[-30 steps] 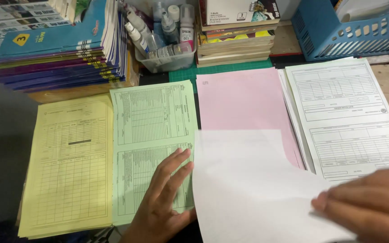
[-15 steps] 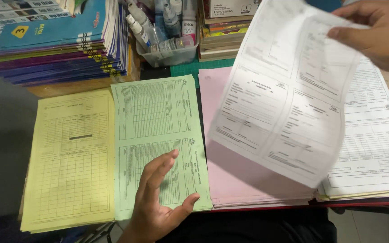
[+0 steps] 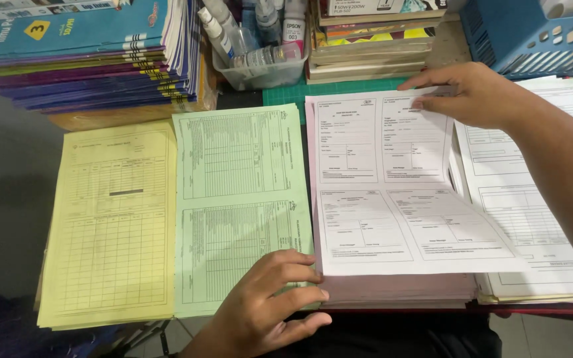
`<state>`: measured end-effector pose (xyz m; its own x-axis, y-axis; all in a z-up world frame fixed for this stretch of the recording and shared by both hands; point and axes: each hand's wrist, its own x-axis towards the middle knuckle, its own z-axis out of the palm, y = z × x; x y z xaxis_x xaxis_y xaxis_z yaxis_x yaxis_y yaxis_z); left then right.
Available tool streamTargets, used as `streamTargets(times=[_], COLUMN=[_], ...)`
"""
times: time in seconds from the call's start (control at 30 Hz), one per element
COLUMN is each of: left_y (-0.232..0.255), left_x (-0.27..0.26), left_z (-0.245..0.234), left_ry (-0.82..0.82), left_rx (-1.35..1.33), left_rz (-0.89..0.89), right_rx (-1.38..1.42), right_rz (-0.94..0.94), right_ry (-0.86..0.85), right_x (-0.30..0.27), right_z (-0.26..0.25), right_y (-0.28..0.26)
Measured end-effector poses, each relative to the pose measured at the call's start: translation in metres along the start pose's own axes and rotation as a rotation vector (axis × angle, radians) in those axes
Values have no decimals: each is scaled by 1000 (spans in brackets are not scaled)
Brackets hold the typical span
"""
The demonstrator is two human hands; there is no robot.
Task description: Sorting and organizing multiple stacks of colored paper forms on a desk
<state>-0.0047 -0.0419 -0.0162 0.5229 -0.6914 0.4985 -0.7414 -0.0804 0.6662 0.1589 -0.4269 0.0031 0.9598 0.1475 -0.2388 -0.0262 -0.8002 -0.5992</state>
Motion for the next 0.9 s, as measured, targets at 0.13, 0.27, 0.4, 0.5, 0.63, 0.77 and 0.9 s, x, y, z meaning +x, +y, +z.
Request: streamTargets(times=[0.13,0.27,0.4,0.5,0.63,0.77,0.9], left_y=[0,2,-8,-9,-11,-15,-21], left_x=[2,3,-7,-6,-3,0,0], left_z=[7,18,36,38,39,40,43], left_ry=[72,44,69,51,-126,-193,-184], left_rx=[93,153,161,207,311,230,210], left_rz=[21,8,9,19,-1,-40,-57], right_rx=[46,-80,-273,-381,-411,-423,-527], right_rz=[33,-91,-374,-516,-535,-314,27], right_ry=[13,78,176,268,366,141,-92], right_x=[7,17,32,30,4,-47,-119], right_z=[2,11,25,35,35,20,22], right_y=[2,22,49,54,43,17,23])
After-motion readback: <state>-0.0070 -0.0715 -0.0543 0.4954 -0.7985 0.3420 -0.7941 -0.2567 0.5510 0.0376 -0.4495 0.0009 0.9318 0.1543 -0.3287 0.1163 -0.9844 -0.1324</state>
